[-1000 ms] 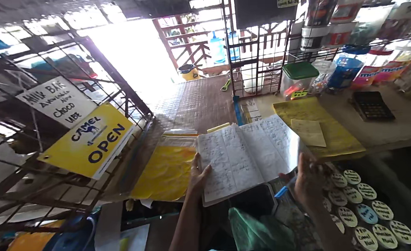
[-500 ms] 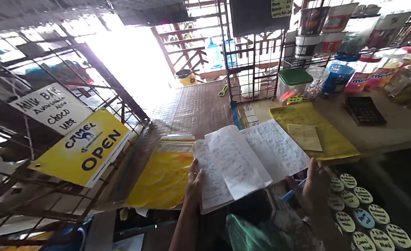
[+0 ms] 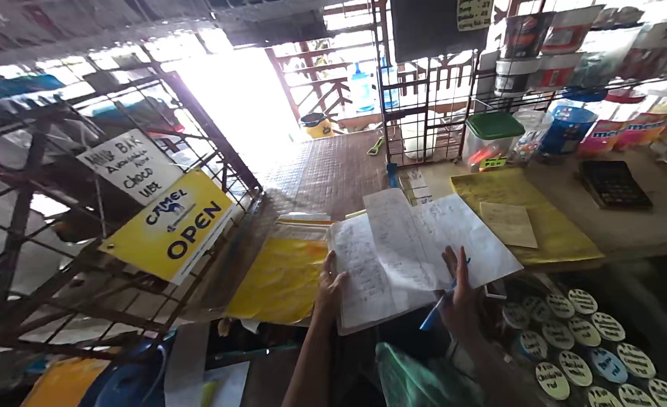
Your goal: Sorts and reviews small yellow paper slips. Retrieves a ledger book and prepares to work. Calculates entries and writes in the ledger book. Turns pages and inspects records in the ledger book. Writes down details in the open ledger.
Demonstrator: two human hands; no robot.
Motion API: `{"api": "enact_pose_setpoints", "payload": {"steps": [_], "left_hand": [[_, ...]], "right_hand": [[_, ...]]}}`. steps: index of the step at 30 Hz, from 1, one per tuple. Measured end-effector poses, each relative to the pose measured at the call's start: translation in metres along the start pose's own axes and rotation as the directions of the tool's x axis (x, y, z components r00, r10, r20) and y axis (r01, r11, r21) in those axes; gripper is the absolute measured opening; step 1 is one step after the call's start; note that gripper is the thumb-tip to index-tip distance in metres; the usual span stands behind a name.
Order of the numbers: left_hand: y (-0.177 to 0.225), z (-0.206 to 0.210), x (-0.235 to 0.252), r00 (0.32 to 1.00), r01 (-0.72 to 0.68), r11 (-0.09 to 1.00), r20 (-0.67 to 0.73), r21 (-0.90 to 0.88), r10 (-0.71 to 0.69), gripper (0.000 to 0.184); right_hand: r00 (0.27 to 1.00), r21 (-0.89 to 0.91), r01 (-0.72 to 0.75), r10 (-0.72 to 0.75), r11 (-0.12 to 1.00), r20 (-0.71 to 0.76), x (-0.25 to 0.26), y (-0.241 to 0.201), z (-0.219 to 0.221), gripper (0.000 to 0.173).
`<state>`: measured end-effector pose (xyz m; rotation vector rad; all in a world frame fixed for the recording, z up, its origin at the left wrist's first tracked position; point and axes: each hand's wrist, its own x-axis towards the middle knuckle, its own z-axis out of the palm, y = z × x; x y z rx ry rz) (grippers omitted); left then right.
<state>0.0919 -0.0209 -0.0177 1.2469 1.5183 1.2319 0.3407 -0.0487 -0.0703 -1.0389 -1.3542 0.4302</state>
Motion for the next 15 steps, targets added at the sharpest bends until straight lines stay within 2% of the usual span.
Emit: {"api": "enact_pose_setpoints", "payload": {"steps": [2,6,10,12,15], "left_hand": [[0.001,0.0,0.0,1.0,0.0,1.0,0.006,-0.012,0.0,0.063],[0.002,0.001,-0.001,1.0,0.009,0.999,0.011,-0.034,-0.008,0.061],[0.002,0.002,0.0,1.0,0.024,0.999,0.011,-0.041,-0.023,0.061],[0.0,0.001,0.001,1.0,0.024,0.999,0.009,-0.042,-0.023,0.06],[-0.002,0.001,0.002,1.0,0.016,0.999,0.003,-0.03,-0.016,0.06]], "right_hand": [[0.996,-0.006,-0.075,0.075,0.997,0.043,0.002,0.0,-0.006,0.09],[0.986,-0.058,-0.054,0.063,0.997,0.154,0.003,-0.005,-0.007,0.063],[0.986,-0.074,-0.071,0.081,0.995,0.144,0.005,-0.007,-0.009,0.051],[0.978,-0.146,-0.04,0.069,0.988,0.195,0.006,-0.008,-0.009,0.052],[0.952,-0.334,0.122,-0.016,0.935,0.304,0.006,-0.009,0.0,0.054]]}}
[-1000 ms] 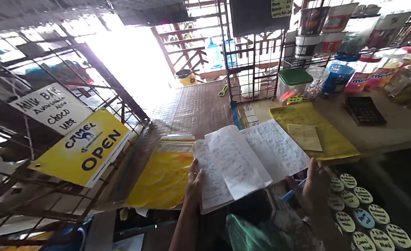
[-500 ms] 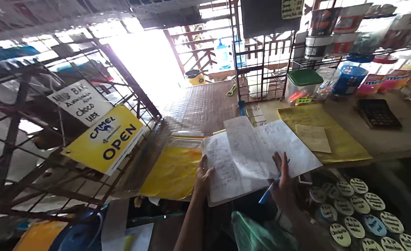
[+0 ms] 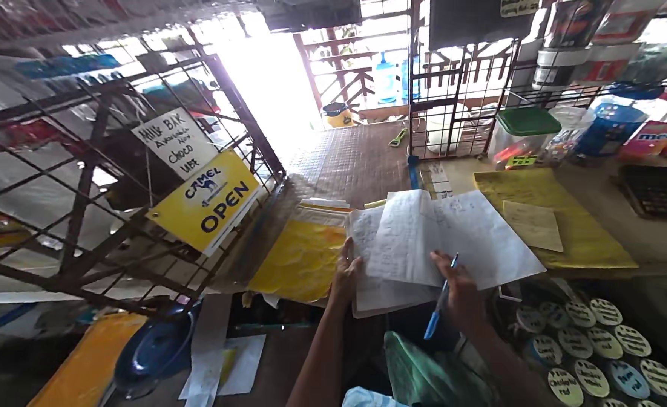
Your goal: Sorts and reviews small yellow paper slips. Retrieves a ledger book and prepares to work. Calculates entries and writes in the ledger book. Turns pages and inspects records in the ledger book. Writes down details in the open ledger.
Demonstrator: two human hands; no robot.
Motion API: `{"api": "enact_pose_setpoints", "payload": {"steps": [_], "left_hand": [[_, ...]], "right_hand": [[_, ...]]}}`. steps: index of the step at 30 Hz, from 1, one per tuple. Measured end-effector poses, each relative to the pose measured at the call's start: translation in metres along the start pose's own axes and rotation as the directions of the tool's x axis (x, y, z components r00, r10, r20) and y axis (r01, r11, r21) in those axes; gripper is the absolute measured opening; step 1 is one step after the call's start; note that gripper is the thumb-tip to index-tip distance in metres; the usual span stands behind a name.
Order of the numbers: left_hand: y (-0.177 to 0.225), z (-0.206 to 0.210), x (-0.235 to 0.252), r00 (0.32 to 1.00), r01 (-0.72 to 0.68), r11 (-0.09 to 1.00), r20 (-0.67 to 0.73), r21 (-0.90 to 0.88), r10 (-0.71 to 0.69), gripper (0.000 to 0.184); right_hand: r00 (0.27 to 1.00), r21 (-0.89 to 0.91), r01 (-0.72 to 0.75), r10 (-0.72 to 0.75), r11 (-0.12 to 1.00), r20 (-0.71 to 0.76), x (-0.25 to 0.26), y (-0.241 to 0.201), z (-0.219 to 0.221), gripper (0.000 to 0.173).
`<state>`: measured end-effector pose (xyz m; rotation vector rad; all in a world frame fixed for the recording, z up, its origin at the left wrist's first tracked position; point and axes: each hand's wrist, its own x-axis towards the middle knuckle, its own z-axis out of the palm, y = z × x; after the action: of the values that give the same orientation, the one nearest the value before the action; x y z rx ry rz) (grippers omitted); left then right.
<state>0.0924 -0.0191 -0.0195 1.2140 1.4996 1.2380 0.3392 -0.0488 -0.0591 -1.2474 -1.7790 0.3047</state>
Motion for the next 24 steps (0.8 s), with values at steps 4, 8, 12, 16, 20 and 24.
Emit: {"api": "enact_pose_setpoints", "payload": {"steps": [4,8,12,16,20,24], "left_hand": [[0.004,0.002,-0.003,1.0,-0.012,1.0,-0.003,-0.028,0.012,0.058],[0.003,0.001,-0.002,1.0,-0.011,1.0,0.003,-0.029,0.011,0.058],[0.002,0.0,-0.001,1.0,0.013,1.0,0.006,-0.021,-0.012,0.057],[0.003,0.0,0.0,1.0,0.028,1.0,-0.009,-0.008,-0.028,0.057],[0.004,0.0,0.0,0.998,0.055,0.998,-0.011,-0.031,-0.055,0.057],[0.003,0.0,0.001,0.998,0.06,0.997,-0.006,-0.045,-0.061,0.056]], "right_hand": [[0.998,-0.109,0.057,-0.059,0.992,-0.012,-0.002,-0.001,0.008,0.051],[0.995,0.145,-0.088,0.095,0.985,-0.042,0.003,0.003,-0.005,0.049],[0.991,0.303,-0.131,0.136,0.944,0.003,0.008,0.012,-0.015,0.048],[0.991,0.315,-0.122,0.133,0.941,-0.012,0.008,0.01,-0.018,0.043],[0.974,0.322,-0.174,0.211,0.931,-0.084,0.009,0.006,-0.023,0.04],[0.973,0.302,-0.163,0.204,0.939,-0.11,0.01,0.008,-0.022,0.037]]}}
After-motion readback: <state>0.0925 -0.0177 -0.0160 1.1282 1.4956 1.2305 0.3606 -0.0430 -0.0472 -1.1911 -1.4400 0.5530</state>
